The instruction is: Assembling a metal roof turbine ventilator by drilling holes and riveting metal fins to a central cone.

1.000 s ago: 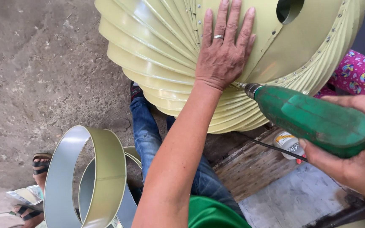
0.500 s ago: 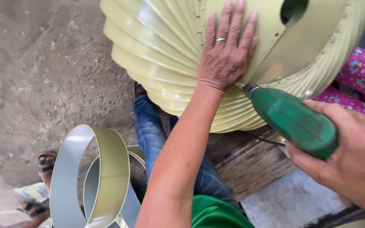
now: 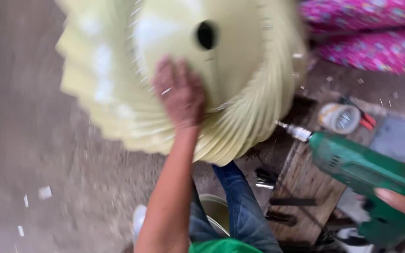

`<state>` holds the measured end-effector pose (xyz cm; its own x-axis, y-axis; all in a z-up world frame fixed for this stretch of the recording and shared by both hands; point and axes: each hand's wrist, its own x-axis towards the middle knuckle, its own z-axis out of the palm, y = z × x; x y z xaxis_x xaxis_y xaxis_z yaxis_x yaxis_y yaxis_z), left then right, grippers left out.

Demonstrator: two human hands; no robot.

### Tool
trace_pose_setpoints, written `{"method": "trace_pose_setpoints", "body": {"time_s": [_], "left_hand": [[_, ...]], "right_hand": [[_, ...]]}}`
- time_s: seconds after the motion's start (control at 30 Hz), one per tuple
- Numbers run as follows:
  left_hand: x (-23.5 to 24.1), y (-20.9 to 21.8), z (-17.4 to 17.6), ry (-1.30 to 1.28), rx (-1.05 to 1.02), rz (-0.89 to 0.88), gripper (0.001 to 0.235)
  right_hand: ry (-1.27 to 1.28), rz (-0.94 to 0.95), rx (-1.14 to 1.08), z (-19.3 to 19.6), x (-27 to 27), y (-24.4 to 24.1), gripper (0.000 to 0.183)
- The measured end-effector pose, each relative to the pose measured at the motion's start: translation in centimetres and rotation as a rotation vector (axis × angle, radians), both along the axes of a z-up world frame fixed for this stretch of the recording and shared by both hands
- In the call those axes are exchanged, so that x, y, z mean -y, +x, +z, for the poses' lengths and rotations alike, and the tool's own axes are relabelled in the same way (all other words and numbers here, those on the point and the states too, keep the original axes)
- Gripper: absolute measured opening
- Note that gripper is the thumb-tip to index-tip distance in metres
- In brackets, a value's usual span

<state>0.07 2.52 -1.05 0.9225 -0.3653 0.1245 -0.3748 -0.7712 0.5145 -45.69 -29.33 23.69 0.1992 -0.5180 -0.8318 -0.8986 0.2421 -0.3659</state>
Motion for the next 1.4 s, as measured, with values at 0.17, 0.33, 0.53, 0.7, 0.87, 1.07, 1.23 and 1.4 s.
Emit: {"method": "trace_pose_setpoints", "body": {"time_s": [0.17,0.33,0.53,0.7,0.87,1.07,1.23,1.4], "left_hand": [[-1.8,1.6,0.4,-0.003,0.047,-0.127,0.042],[-5.6,4.8,-1.6,-0.046,0.059,-0.204,0.029],[5.7,-10.0,4.0,-0.180,-0.105,-0.276,0.016],[23.0,-26.2,5.9,-0.268,-0.585,-0.524,0.029],[31.5,-33.6,-1.3,0.110,-1.102,-0.514,0.069],[34.5,-35.1,-5.6,0.001,-1.353,-0.455,0.076],[33.7,-35.1,-4.8,-0.100,-1.250,-0.669,0.067],[31.9,-35.6,-5.7,-0.119,-1.136,-0.722,0.066]], "right_hand": [[-0.117,-0.677,0.188,-0.5,-10.7,-4.0,0.046],[-0.025,-1.154,0.439,-12.5,-10.5,-17.4,0.061],[-0.106,-1.513,0.633,-25.7,-8.0,-28.1,0.074],[-0.110,-1.627,0.716,-30.8,-5.7,-30.0,0.081],[-0.025,-1.591,0.704,-29.0,-4.4,-29.8,0.074],[-0.308,-1.189,-0.329,-24.0,-4.2,-30.5,0.039],[-0.474,-0.786,0.015,-19.9,0.8,-18.2,0.036],[-0.159,-0.581,0.165,-24.1,7.5,-7.2,0.062]]}}
